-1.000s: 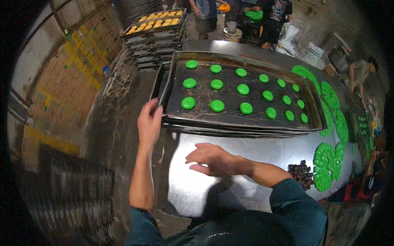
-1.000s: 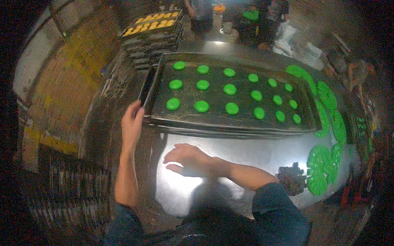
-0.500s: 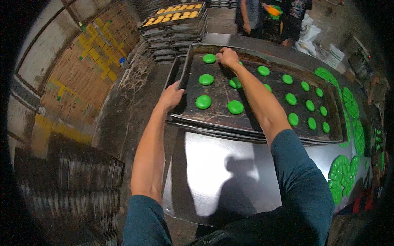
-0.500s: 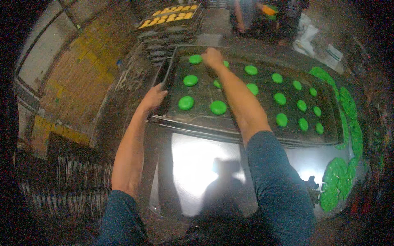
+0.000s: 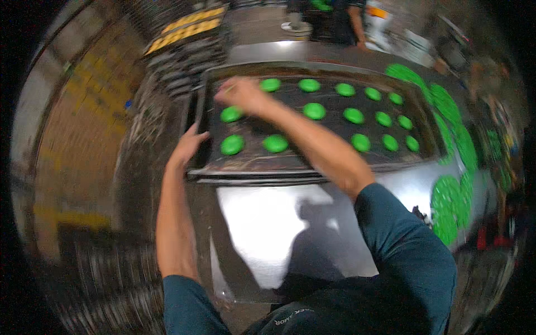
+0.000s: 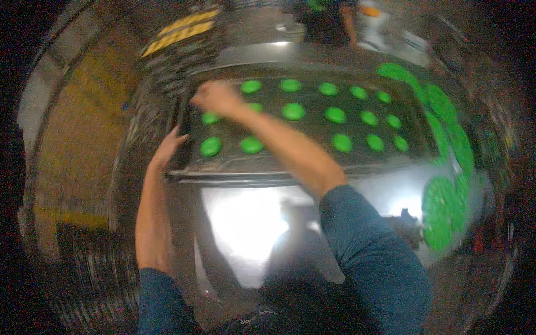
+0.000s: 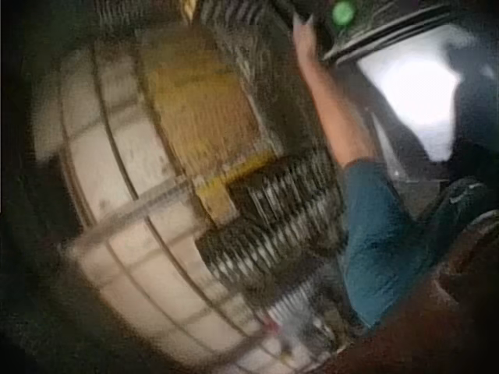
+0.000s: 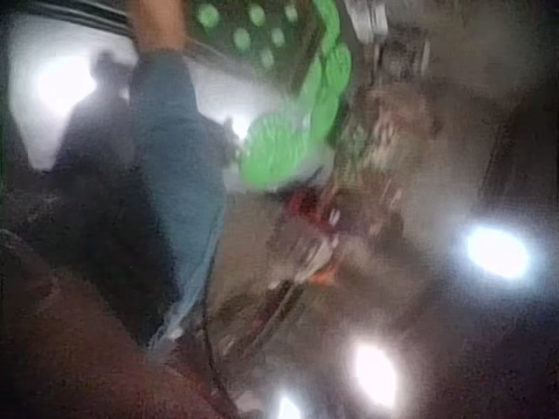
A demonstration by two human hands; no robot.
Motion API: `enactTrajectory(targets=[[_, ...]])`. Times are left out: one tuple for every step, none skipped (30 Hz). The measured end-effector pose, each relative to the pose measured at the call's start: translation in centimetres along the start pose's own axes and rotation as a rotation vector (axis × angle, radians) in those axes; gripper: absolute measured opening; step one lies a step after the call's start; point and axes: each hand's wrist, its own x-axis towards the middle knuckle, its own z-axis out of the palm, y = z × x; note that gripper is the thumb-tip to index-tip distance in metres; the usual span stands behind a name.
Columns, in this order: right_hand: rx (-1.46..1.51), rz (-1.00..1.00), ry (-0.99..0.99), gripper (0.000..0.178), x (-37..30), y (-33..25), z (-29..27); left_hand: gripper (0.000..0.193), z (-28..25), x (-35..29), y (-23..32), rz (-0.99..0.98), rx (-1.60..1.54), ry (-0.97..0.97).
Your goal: The person repeatedly tears small pieces from a green clay sheet, rolls them into balls, and places them on a metal tray. The person also handles dark brown clay pieces and moves a tray of finished green balls to a nearby rack.
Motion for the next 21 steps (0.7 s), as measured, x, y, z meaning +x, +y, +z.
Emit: enactTrajectory(targets=[[0.267, 0.061, -0.135, 0.036, -4.4, -4.9, -0.8, 0.06, -1.0, -1.1, -0.7, -0.072, 0.085, 0.088], [0.374, -0.118, -0.215, 0.032, -9.2, -6.9, -3.0, 0.06, 0.5, -2.6, 2.5, -0.109, -0.033, 0.081], [0.395, -0.207, -0.272, 0.03, -14.1, -9.1, -4.6, 0.061, 0.5, -3.1, 3.3, -0.086, -0.081, 0.07], [0.501, -0.293, -0.363, 0.032, -18.7, -11.6, -5.6, 0.062, -3.5, -0.9, -2.4, -0.087, -0.108, 0.036], [0.519, -0.326, -0.502, 0.034, -23.0, -11.5, -6.7, 0.065, -3.0, 0.4, -1.6, -0.117, 0.13, 0.13], [0.455, -0.256, -0.633, 0.036, -27.1, -11.3, -7.3, 0.069, -3.1, 0.6, 0.8, -0.073, 0.176, 0.065], [0.471, -0.104, -0.644, 0.035, -30.7, -11.5, -7.7, 0.068, -5.1, 1.4, 2.2, -0.038, 0.198, 0.015], [0.486, 0.055, -0.663, 0.035, -34.1, -11.4, -7.8, 0.067, -7.0, 2.3, 3.3, -0.005, 0.216, -0.036], [0.39, 0.199, -0.655, 0.035, -37.4, -10.7, -7.4, 0.066, -9.4, 2.6, 4.0, 0.023, 0.231, -0.076], [0.294, 0.33, -0.648, 0.035, -40.6, -9.4, -6.7, 0.067, -13.1, 2.7, 4.3, -0.013, 0.21, -0.016], [0.269, 0.408, -0.56, 0.036, -45.0, -6.8, -5.6, 0.069, -10.5, 1.7, 7.2, 0.035, 0.003, -0.008], [0.249, 0.445, -0.492, 0.037, -48.8, -5.0, -4.5, 0.068, -10.6, 0.5, 8.4, 0.075, -0.051, 0.011], [0.107, 0.576, -0.477, 0.037, -51.3, -3.9, -3.5, 0.068, -10.2, -1.8, 9.8, 0.124, -0.029, -0.004], [-0.035, 0.707, -0.46, 0.038, -52.8, -3.8, -2.5, 0.068, -9.8, -4.0, 10.3, 0.171, -0.009, -0.02], [-0.172, 0.536, -0.391, 0.039, -51.6, -4.7, -1.0, 0.068, -14.9, -5.5, 5.6, 0.064, 0.026, 0.074], [-0.005, 0.598, -0.25, 0.04, -49.9, -6.7, -0.9, 0.068, -16.9, -7.6, 0.9, 0.009, 0.09, 0.171], [0.161, 0.663, -0.109, 0.041, -47.6, -8.7, -1.3, 0.067, -18.5, -9.6, -3.2, -0.045, 0.15, 0.258], [0.346, 0.831, 0.076, 0.041, -46.9, -7.9, -0.8, 0.067, -13.6, -10.5, -3.9, -0.029, 0.159, 0.193], [0.648, 0.828, 0.268, 0.045, -46.0, -7.5, -1.0, 0.068, -10.0, -13.9, -4.5, -0.028, 0.174, 0.164], [0.809, 0.902, 0.47, 0.047, -43.6, -7.7, -1.1, 0.072, -7.9, -18.0, -5.7, -0.082, 0.209, 0.228], [1.082, 1.133, 0.573, 0.052, -41.1, -9.3, -2.8, 0.077, -5.6, -21.8, -7.2, -0.141, 0.235, 0.286]])
